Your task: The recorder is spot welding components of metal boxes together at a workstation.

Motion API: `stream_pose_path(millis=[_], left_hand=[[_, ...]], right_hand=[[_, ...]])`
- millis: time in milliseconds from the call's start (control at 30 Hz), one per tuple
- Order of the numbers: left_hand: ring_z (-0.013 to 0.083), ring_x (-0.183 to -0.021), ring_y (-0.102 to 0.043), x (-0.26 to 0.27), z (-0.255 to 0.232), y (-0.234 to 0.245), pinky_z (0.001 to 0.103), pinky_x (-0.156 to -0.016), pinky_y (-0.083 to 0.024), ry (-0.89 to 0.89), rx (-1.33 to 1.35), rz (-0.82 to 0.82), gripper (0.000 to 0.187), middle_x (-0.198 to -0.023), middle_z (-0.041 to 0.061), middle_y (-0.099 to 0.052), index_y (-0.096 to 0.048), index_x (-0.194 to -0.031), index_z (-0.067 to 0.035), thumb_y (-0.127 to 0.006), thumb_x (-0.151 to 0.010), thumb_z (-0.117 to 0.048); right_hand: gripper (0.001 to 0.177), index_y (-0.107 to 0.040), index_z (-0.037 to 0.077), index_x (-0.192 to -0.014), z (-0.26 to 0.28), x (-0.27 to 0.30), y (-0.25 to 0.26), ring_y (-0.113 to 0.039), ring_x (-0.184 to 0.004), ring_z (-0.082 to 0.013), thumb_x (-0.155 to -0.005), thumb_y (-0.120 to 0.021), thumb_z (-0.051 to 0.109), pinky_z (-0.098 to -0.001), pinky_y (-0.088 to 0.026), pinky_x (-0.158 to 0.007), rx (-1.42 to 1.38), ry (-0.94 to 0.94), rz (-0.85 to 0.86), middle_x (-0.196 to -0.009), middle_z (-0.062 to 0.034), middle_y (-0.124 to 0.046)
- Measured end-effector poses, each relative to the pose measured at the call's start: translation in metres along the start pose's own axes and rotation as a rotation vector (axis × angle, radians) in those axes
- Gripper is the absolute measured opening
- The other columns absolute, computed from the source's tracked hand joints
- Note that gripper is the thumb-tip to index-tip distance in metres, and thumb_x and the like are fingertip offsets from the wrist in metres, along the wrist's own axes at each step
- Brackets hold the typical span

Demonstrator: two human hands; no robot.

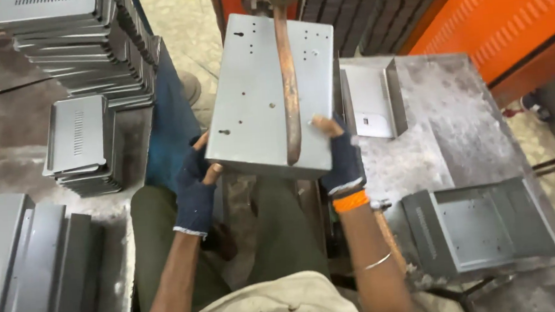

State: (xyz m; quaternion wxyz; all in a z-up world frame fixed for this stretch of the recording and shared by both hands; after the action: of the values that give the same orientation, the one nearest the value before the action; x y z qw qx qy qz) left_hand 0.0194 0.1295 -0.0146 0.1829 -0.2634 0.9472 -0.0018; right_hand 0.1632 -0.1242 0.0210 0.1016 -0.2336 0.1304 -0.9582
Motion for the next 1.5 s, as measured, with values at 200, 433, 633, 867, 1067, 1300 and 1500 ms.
stream_pose_path(millis=[200,433,633,867,1067,1300,1500], left_hand=[[0.0209,-0.132,-0.054,-0.001,0.008,0.023,0.042,-0.112,-0.045,0.041,-0.005,-0.029,0.054,-0.142,0.014,-0.061,-0.056,-0.146,-0.005,-0.070,-0.094,-0.011],[0.0230,-0.132,-0.053,-0.019,0.010,0.031,0.044,-0.112,-0.045,0.023,0.006,-0.063,0.048,-0.141,0.016,-0.060,-0.054,-0.145,-0.001,-0.065,-0.099,-0.010],[0.0213,-0.125,-0.059,-0.016,0.037,0.017,0.042,-0.107,-0.049,0.037,-0.086,-0.062,0.043,-0.132,0.015,-0.065,-0.060,-0.140,-0.004,-0.068,-0.100,-0.012],[0.0304,-0.137,-0.050,0.049,0.014,-0.103,0.047,-0.117,-0.038,0.386,0.005,-0.267,0.080,-0.150,0.017,-0.052,-0.039,-0.155,-0.011,-0.074,-0.088,-0.037],[0.0336,-0.136,-0.051,0.025,0.005,-0.086,0.047,-0.116,-0.038,0.450,-0.234,-0.359,0.078,-0.146,0.014,-0.051,-0.044,-0.151,-0.021,-0.074,-0.087,-0.056],[0.0259,-0.109,-0.064,-0.023,-0.004,-0.083,0.043,-0.098,-0.050,0.221,-0.110,0.002,0.062,-0.116,0.012,-0.066,-0.062,-0.132,-0.016,-0.083,-0.083,-0.049],[0.0271,-0.117,-0.049,-0.028,0.007,-0.087,0.045,-0.103,-0.043,0.169,0.090,0.184,0.076,-0.125,0.011,-0.054,-0.053,-0.142,-0.017,-0.088,-0.077,-0.038]], right_hand=[[0.059,-0.065,0.014,-0.136,-0.072,-0.092,0.010,-0.077,-0.085,-0.0395,-0.080,-0.078,0.027,-0.0571,-0.064,-0.065,-0.314,0.036,0.125,-0.103,-0.0228,-0.076],[0.075,-0.054,0.000,-0.146,-0.111,-0.166,0.022,-0.067,-0.094,-0.0325,-0.076,-0.069,0.022,-0.0423,-0.059,-0.080,-0.051,0.434,0.088,-0.112,-0.0212,-0.068],[0.066,-0.062,0.002,-0.132,-0.023,-0.005,-0.018,-0.058,-0.117,-0.0393,-0.074,-0.063,0.032,-0.0559,-0.044,-0.096,-0.110,0.351,0.045,-0.127,-0.0243,-0.063],[0.046,-0.054,0.010,-0.144,-0.133,-0.090,0.143,-0.054,-0.131,-0.0205,-0.101,-0.050,0.024,-0.0325,-0.033,-0.118,0.062,0.522,-0.137,-0.149,-0.0095,-0.056],[0.069,-0.051,0.024,-0.148,-0.041,0.015,0.062,-0.058,-0.128,-0.0254,-0.088,-0.077,0.047,-0.0348,-0.049,-0.110,0.814,0.574,-0.407,-0.146,-0.0039,-0.055],[0.037,-0.073,0.050,-0.100,0.014,-0.048,-0.001,-0.071,-0.105,-0.0117,-0.096,-0.047,0.075,-0.0335,-0.053,-0.095,1.430,0.672,0.093,-0.095,0.0195,-0.074],[0.044,-0.077,0.019,-0.072,0.056,-0.020,-0.031,-0.071,-0.077,-0.0449,-0.096,-0.062,0.052,-0.0501,-0.056,-0.069,1.527,0.751,-0.061,-0.063,-0.0146,-0.068]])
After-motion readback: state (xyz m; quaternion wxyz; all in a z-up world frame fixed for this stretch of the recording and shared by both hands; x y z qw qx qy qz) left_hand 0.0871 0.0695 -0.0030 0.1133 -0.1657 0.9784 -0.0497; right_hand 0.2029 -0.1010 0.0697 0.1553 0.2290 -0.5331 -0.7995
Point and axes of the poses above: each hand's wrist, its own x-axis away from the middle knuckle, its own y-axis out of the back of the hand, z = x × y, the point moved 6 cm from there along -x, towards the middle knuckle
